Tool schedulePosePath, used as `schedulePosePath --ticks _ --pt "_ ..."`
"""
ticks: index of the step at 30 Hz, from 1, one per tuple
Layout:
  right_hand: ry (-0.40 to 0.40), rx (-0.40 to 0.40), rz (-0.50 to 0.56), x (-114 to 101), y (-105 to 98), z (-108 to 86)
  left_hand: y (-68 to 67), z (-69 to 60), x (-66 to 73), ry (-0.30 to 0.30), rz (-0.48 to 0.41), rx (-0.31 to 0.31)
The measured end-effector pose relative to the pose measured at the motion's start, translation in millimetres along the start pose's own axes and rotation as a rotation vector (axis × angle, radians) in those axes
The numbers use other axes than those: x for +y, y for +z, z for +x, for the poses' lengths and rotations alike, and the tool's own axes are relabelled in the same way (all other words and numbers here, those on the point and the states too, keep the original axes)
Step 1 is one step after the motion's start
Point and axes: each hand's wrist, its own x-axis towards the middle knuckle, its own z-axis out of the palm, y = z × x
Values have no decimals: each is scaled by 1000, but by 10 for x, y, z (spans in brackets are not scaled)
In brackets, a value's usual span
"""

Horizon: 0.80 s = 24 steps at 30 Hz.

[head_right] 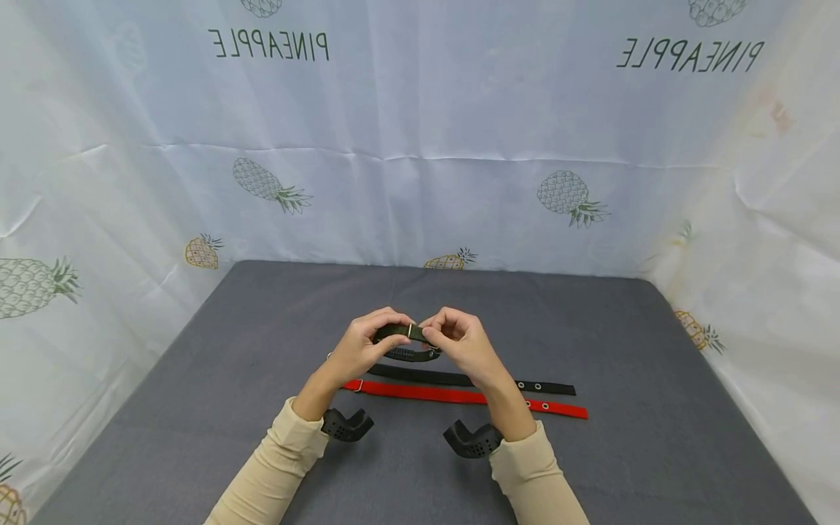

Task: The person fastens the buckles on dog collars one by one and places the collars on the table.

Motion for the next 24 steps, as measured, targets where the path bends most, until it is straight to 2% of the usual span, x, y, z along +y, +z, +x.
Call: schedulePosePath --ticks 6,13,19,24 --pt "15 7 -4 6 9 4 -4 -2 -21 15 -5 -6" --pt "69 27 27 -3 21 24 -9 18 1 28 -3 -18" --pt "139 47 15 3 35 31 -3 10 13 -6 -4 -59" --pt "215 -21 27 29 -8 22 -3 -9 5 -29 -39 -52"
